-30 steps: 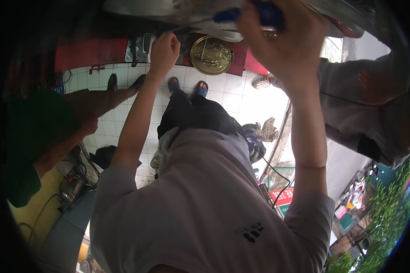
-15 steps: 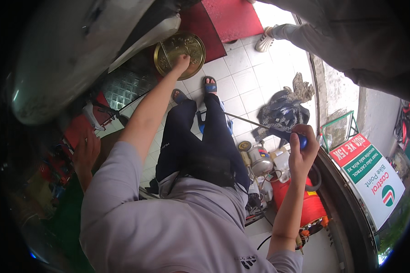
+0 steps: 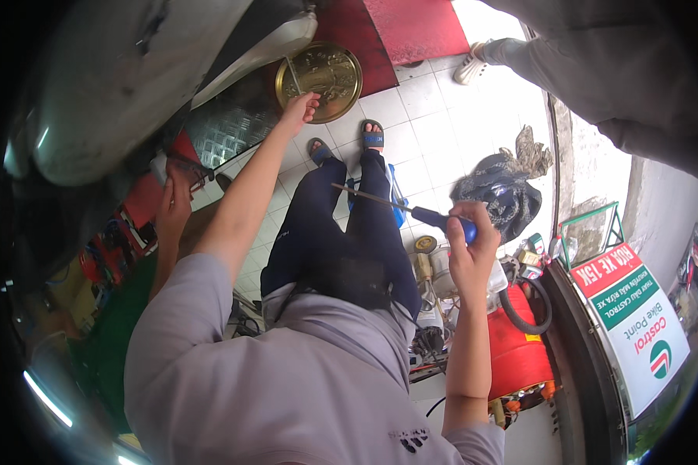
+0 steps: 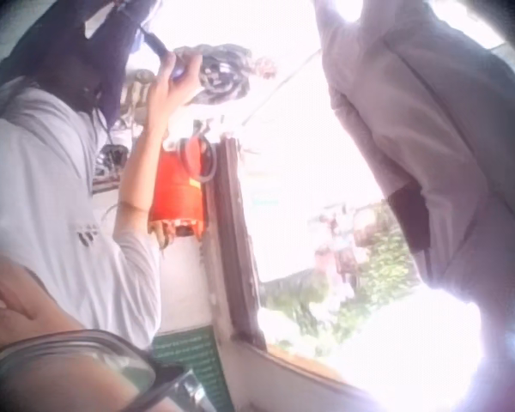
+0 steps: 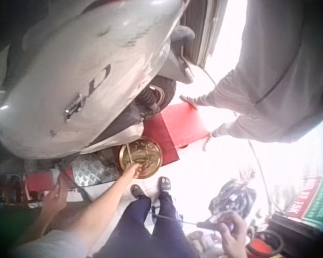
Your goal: The person sits on the floor and uses a T-wrench to loosen a bolt on the side of a scooter. They then switch to a screwdriver to remove screws from the scooter's body panel. Another person assists by holding a drain pan underneath the scooter as the panel is removed.
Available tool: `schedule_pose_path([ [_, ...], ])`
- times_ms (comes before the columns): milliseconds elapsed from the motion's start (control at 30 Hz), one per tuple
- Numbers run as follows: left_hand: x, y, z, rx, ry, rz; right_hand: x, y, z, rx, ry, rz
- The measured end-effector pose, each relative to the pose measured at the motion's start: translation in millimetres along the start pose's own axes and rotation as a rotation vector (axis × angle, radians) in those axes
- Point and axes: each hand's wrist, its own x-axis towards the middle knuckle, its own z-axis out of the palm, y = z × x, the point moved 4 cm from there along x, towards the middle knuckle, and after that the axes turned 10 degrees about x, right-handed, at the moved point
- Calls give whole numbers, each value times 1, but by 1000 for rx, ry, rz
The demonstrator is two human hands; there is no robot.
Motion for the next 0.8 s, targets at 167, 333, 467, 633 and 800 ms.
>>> schedule_pose_path([
  [167,-205,129,19,-605,-339,100,20,-35,11,5,-30,-146],
  [333,-303,110,-24,-493,-134,451,39,-84,43,208,-164,-87],
  [467,-350,86,-48,-386,143,368,50,-110,83,299,-273,-171],
  [633,-401,-42,-80,-385,322,176,29,-143,143,171,-395,-281],
  [800,-464,-153,-106,-614,433,137,-13,-167,181,189,-360,-367],
])
